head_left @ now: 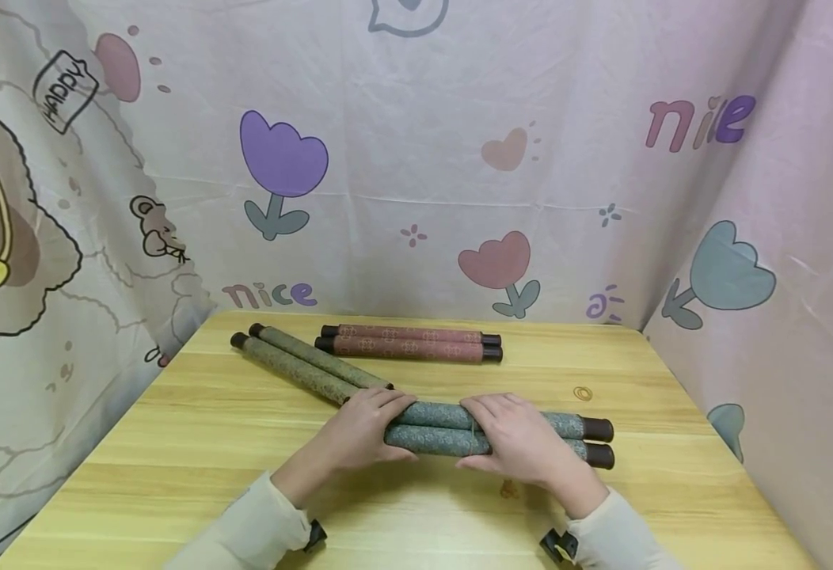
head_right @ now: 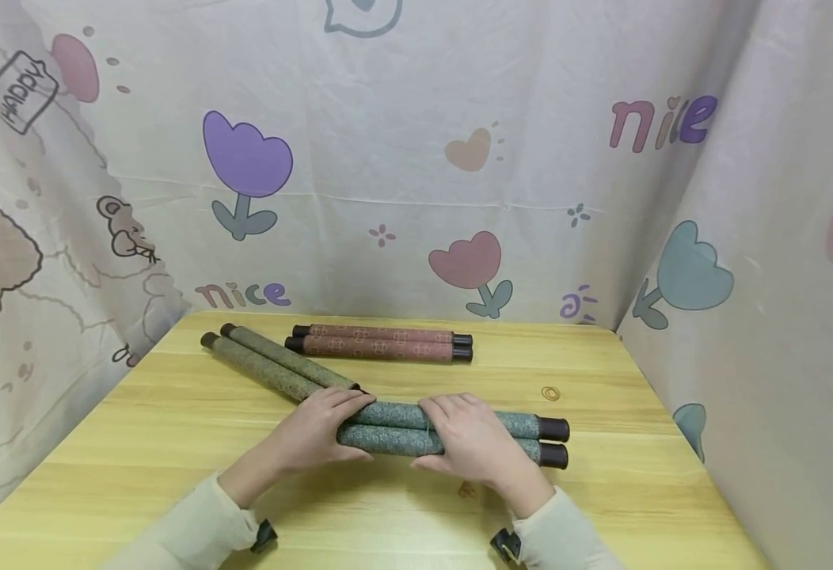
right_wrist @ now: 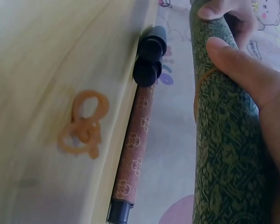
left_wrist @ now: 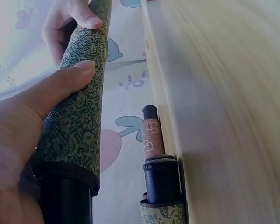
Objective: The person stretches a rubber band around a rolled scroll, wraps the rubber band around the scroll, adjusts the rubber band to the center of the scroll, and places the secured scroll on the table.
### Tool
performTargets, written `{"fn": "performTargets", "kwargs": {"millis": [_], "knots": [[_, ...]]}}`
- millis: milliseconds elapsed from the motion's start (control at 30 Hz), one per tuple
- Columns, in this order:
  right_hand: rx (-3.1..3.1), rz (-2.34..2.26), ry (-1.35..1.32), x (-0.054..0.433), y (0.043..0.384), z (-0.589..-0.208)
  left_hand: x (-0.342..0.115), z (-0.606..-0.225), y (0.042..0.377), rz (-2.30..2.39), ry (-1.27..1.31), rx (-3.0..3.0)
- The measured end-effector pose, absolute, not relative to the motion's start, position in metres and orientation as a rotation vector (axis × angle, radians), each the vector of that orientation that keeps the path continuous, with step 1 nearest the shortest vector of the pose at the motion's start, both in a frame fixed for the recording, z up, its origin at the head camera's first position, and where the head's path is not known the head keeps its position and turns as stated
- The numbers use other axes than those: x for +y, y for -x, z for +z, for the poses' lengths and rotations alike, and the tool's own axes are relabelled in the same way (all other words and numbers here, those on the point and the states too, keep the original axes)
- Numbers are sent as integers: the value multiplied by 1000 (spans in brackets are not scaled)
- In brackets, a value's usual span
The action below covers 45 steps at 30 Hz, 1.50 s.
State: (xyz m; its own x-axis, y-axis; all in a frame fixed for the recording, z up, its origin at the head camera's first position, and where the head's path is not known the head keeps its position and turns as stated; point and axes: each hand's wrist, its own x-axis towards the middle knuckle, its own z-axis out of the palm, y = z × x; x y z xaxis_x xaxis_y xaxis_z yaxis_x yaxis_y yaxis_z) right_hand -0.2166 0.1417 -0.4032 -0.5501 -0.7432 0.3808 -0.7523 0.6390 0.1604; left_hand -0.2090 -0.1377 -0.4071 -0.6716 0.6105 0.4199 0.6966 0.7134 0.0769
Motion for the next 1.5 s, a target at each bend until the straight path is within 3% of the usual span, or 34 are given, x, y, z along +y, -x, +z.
{"fn": "performTargets", "kwargs": {"millis": [300,1500], "knots": [[-2452,113,-1195,138,216,-404,-138,-408,211,-332,1011,-2574],[-2621,98,-1040,226,233,-401,-172,-403,224,-418,899,-2750]]}}
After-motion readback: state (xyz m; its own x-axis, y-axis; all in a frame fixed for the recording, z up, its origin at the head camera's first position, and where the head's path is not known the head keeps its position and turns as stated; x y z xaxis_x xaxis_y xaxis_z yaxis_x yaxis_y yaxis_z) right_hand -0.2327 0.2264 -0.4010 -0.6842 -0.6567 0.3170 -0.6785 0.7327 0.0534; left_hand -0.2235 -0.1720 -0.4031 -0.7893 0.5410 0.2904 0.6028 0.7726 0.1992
